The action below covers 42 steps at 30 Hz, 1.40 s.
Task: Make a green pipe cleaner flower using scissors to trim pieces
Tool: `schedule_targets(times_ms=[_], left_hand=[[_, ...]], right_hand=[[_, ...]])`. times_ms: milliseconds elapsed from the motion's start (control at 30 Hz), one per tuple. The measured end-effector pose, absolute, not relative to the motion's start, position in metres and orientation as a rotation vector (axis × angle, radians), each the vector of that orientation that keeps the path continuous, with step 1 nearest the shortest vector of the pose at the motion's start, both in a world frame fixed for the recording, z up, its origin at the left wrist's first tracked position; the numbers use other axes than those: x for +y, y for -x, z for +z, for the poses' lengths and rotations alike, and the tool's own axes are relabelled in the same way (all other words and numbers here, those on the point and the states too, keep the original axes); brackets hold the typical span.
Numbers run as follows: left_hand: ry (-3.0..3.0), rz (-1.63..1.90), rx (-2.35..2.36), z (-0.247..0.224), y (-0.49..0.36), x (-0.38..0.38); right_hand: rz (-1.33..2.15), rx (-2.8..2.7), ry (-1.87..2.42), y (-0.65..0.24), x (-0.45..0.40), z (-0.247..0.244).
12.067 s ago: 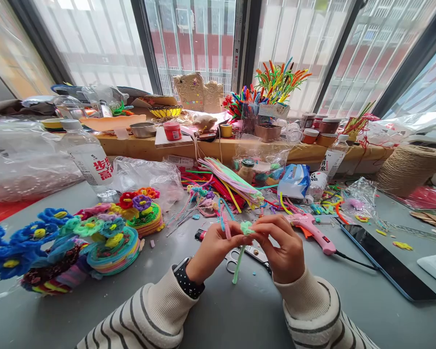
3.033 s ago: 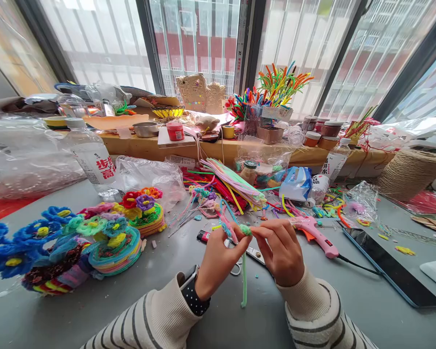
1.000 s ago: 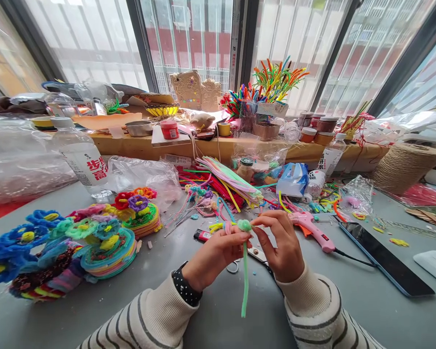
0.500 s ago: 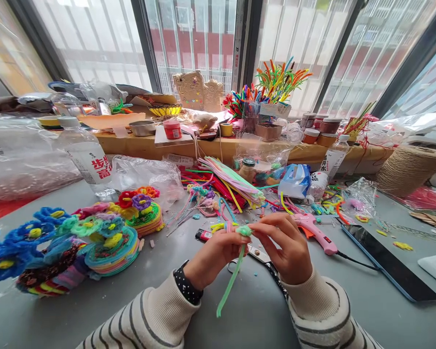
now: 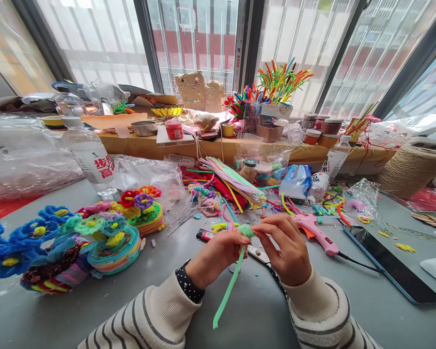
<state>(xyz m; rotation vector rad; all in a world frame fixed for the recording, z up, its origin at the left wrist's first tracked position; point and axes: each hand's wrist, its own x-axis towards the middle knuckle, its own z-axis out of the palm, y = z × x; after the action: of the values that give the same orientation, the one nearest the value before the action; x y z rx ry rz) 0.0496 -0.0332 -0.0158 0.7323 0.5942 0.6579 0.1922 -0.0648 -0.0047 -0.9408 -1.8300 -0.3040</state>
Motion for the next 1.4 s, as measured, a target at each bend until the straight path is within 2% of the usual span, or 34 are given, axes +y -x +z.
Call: schedule_targets(times_ms=[300, 567, 967, 1267, 1400], left_hand=[[-0.707, 0.645, 0.573, -0.012, -0.051, -0.036], [-0.902, 0.809, 0.711, -0.016, -0.049, -0.034], [-1.052, 0.803, 0.859, -0.008, -0.05, -0.036], [-1.096, 0.833, 0.817, -0.008, -0.051, -0.038], [-1.238, 0.949, 0.806, -0.006, -0.051, -0.041]], right_hand=[[-0.596, -1.838, 0.925, -0.187, -0.066, -0.007], [-0.259, -1.83, 1.006, -0.192, -0.064, -0.005], [-0.206, -1.877, 0.947, -0.19, -0.064, -0.003], [-0.39, -1.881, 0.894, -0.186, -0.067, -0.008], [-0.228, -1.774, 0.939, -0.189, -0.068, -0.008]])
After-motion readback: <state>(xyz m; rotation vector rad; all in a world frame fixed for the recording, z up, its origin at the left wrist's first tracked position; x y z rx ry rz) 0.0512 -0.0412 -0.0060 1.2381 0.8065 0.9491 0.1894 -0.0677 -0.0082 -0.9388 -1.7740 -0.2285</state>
